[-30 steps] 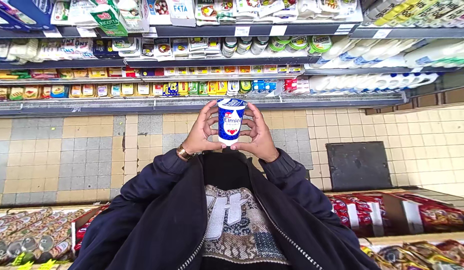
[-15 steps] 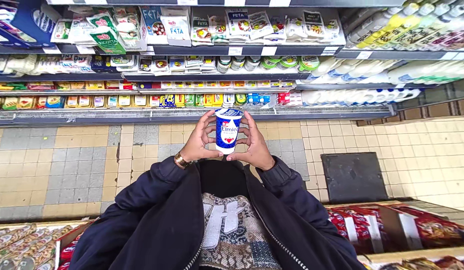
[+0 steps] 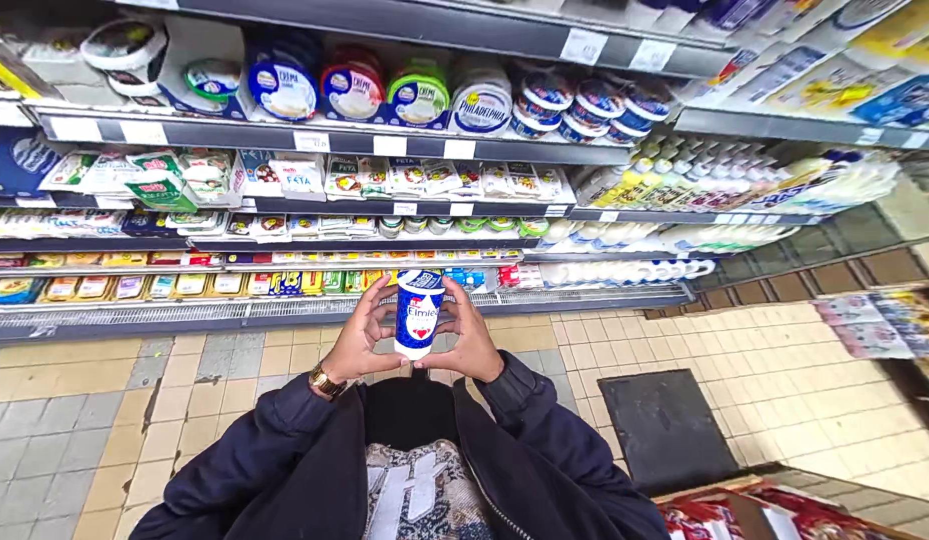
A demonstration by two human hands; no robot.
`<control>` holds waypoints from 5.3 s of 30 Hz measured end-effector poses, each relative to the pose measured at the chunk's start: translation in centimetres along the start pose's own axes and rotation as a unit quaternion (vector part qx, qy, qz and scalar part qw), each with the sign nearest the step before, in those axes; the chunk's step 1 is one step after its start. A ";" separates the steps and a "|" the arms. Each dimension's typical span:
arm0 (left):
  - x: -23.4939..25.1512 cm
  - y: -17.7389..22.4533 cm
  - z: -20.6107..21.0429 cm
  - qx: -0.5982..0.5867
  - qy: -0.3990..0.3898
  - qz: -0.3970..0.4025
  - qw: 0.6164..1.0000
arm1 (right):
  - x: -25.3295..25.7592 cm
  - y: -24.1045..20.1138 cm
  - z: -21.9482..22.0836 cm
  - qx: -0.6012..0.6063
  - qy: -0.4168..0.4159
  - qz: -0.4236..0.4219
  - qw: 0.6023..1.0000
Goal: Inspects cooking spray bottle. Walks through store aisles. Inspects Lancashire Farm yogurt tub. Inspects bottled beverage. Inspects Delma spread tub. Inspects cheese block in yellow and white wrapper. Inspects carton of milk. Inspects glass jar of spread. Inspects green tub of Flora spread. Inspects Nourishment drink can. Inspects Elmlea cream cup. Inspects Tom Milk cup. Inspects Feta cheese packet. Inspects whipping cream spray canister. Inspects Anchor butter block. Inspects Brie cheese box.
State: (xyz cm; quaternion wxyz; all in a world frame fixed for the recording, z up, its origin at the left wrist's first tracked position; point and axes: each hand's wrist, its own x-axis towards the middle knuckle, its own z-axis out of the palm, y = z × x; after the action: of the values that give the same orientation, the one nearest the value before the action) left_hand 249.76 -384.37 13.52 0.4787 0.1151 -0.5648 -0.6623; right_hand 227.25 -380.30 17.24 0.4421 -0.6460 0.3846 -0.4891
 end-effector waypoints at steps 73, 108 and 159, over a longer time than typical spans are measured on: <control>-3.6 -1.0 10.2 0.075 0.101 0.041 0.991 | -12.7 0.0 -8.1 -0.037 0.206 -0.071 0.975; 15.5 -3.6 11.9 0.108 0.019 0.071 0.991 | -12.1 2.3 -17.9 0.011 0.245 -0.070 0.967; 54.5 0.8 14.2 0.378 0.129 0.219 0.890 | -11.3 5.8 -35.7 -0.002 0.241 -0.072 0.968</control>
State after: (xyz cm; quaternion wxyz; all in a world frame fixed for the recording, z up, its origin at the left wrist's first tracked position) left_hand 212.26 -416.88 40.10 0.6003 0.2452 -0.7167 -0.2566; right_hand 189.66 -378.53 13.10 0.2990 -0.5359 0.4335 -0.6599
